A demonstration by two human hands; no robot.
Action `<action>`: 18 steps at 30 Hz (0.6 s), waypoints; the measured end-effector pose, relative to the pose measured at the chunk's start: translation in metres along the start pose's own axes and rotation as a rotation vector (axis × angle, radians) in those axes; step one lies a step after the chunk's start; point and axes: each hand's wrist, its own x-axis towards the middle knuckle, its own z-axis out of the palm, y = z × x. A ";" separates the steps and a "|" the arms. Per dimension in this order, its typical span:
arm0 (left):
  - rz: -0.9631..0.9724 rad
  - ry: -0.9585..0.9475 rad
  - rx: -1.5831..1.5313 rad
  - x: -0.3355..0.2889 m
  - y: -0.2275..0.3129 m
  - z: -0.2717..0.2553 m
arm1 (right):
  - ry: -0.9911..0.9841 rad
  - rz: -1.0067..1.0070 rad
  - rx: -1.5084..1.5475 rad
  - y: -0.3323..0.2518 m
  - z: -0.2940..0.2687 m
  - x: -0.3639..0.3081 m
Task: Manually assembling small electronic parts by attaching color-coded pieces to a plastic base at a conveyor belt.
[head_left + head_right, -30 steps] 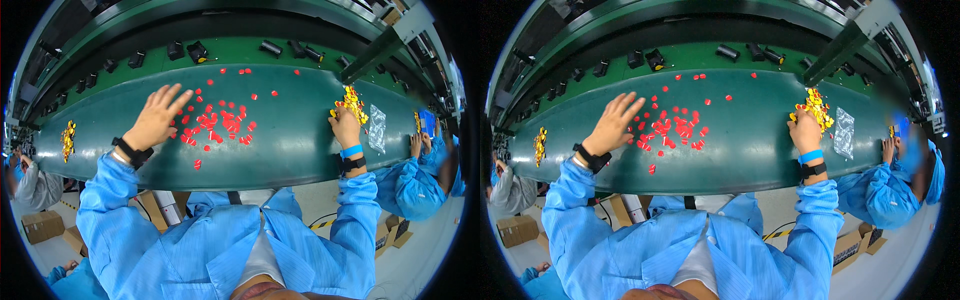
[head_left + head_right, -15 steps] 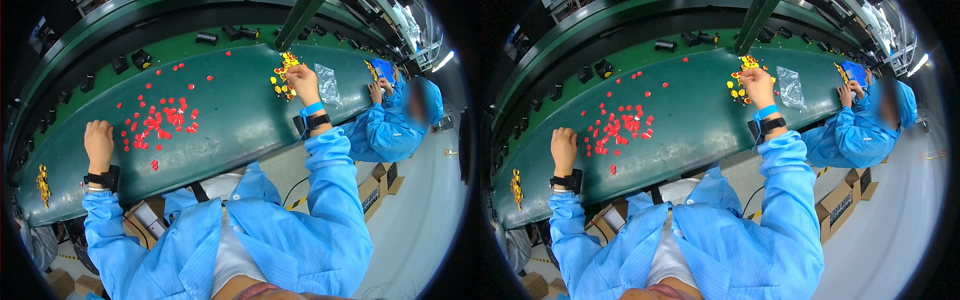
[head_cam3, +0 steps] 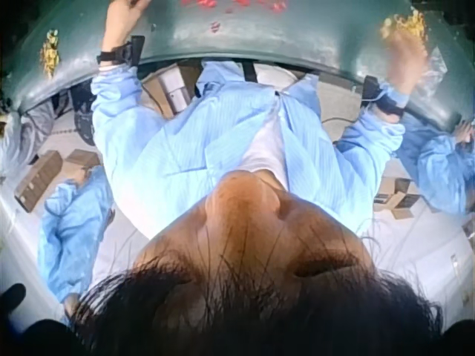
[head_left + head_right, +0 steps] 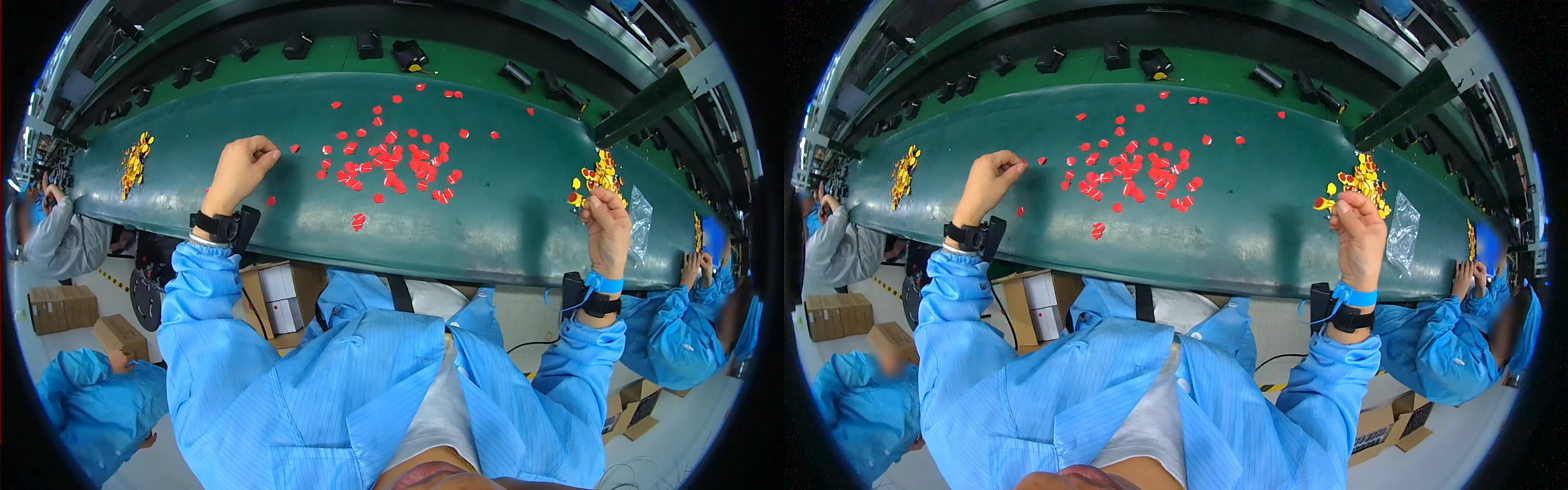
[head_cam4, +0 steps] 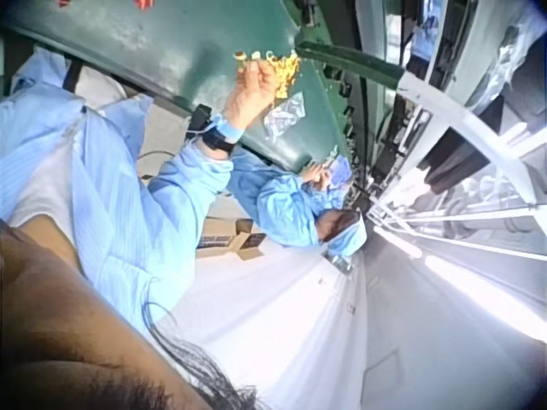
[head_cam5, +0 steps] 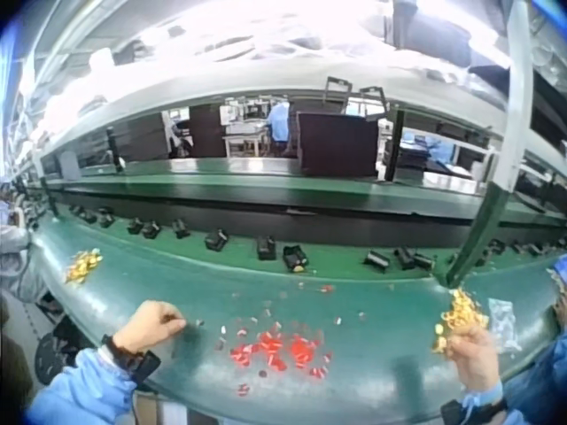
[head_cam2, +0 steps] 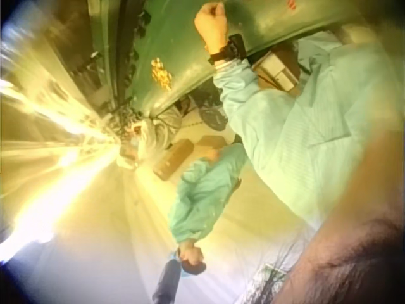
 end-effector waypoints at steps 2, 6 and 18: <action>-0.122 -0.038 -0.034 0.004 -0.005 0.003 | -0.081 0.018 0.046 -0.004 0.024 -0.004; -0.226 -0.210 0.262 0.019 -0.010 0.014 | -0.109 -0.001 -0.020 -0.009 0.051 -0.015; 0.084 0.332 0.355 -0.005 0.008 -0.009 | -0.054 0.040 0.064 -0.002 0.043 -0.034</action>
